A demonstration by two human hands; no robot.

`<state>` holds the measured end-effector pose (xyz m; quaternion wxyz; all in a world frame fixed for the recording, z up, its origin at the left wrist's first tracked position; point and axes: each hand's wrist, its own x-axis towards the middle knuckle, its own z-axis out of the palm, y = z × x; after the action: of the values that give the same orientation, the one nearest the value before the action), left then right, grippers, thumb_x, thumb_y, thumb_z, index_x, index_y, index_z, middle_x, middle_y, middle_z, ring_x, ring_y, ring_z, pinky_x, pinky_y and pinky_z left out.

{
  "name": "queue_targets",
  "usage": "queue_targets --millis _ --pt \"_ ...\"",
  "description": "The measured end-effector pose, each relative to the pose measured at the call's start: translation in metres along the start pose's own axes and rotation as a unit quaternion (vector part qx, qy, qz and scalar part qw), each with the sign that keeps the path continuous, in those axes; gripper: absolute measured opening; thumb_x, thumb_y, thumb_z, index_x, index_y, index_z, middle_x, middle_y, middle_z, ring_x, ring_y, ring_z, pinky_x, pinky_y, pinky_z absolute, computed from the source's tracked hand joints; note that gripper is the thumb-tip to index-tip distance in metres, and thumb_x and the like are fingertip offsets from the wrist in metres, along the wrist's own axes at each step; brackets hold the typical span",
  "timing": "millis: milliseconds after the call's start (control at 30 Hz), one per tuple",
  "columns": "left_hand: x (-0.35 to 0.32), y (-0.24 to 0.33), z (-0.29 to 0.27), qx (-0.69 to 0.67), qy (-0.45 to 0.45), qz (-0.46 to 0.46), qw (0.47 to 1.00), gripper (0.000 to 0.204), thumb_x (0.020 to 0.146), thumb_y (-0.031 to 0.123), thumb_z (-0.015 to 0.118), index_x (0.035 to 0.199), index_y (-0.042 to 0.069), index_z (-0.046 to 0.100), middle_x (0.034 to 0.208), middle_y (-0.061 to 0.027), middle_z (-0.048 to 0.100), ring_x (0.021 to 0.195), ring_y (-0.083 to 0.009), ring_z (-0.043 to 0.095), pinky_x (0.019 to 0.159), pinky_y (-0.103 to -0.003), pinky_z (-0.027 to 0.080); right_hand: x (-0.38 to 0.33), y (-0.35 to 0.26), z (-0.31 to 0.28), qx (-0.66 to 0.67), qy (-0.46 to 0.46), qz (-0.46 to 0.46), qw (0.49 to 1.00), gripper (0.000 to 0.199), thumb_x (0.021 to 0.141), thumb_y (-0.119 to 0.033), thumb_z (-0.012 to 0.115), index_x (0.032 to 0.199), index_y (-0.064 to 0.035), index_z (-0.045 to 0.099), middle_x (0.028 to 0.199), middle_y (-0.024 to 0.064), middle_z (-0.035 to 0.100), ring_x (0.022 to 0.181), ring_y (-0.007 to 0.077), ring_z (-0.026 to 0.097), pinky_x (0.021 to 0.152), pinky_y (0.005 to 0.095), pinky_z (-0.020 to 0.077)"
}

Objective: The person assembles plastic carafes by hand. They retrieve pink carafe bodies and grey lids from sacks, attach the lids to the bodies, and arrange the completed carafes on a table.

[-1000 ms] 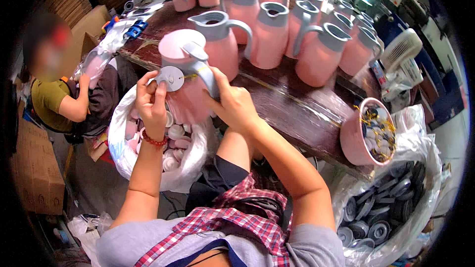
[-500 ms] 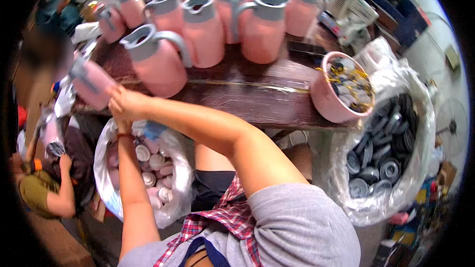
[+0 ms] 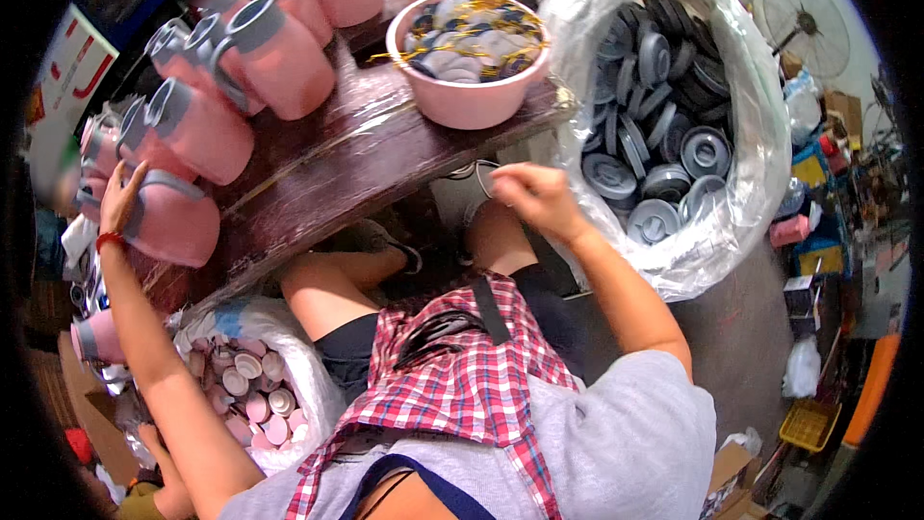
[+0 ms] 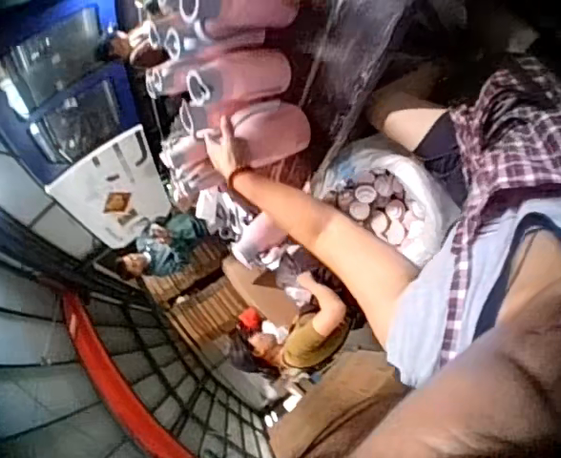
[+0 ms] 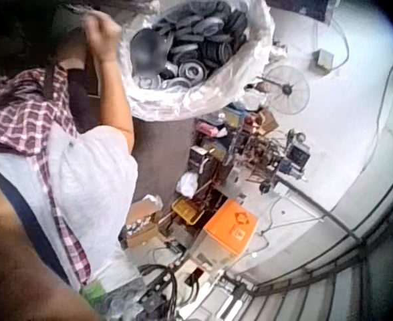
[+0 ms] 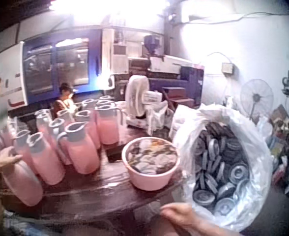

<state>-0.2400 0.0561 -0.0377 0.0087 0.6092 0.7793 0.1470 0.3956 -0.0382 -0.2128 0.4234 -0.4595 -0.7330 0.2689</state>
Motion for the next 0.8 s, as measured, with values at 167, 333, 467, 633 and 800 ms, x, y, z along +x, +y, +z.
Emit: queue_targets --millis 167,333,467,633,800 --pt "-0.028 0.037 -0.005 0.104 -0.099 -0.001 0.99 0.098 0.072 0.051 0.07 0.14 -0.004 0.025 0.144 -0.0244 0.027 0.133 -0.036 0.029 0.108 -0.039 0.027 -0.044 0.128 -0.129 -0.014 0.284 0.259 0.923 0.017 0.089 -0.012 0.056 0.1 -0.0006 0.064 0.086 0.008 0.068 0.08 0.0123 0.064 0.072 0.0244 0.0494" --pt "-0.079 0.093 -0.013 0.149 -0.041 0.112 0.982 0.096 0.064 0.04 0.072 0.14 0.002 0.028 0.144 -0.0208 0.029 0.134 -0.0336 0.026 0.11 -0.039 0.022 0.027 0.2 -0.211 -0.34 0.308 0.065 0.886 0.047 0.079 -0.018 0.066 0.121 -0.0017 0.049 0.122 0.0172 0.051 0.111 0.0307 0.05 0.094 0.0379 0.0396" --pt "-0.106 0.103 -0.024 0.134 -0.009 0.137 0.981 0.087 0.066 0.044 0.067 0.135 0.0 0.037 0.139 -0.0222 0.037 0.131 -0.0326 0.033 0.109 -0.04 0.025 0.125 0.2 -0.244 -0.593 0.083 -0.095 0.795 0.066 0.068 -0.009 0.071 0.129 -0.0088 0.045 0.138 0.0089 0.041 0.13 0.0294 0.034 0.106 0.0416 0.0291" --pt "-0.141 0.105 -0.03 0.192 0.031 0.034 0.98 0.079 0.072 0.05 0.064 0.133 0.007 0.039 0.125 -0.0186 0.046 0.117 -0.0353 0.045 0.096 -0.042 0.04 0.184 0.247 -0.262 -0.745 -0.149 0.219 0.613 0.054 0.063 -0.047 0.076 0.103 -0.0131 0.064 0.114 0.0051 0.059 0.118 0.0202 0.046 0.109 0.045 0.0209" --pt "-0.168 0.12 -0.018 0.203 0.096 0.014 0.974 0.07 0.074 0.048 0.063 0.129 0.01 0.043 0.121 -0.0157 0.047 0.11 -0.0357 0.05 0.092 -0.043 0.043 0.11 0.291 -0.3 -0.714 -0.09 0.234 0.654 0.066 0.055 -0.039 0.081 0.109 -0.0092 0.057 0.131 0.0118 0.043 0.127 0.0281 0.035 0.108 0.0452 0.0239"
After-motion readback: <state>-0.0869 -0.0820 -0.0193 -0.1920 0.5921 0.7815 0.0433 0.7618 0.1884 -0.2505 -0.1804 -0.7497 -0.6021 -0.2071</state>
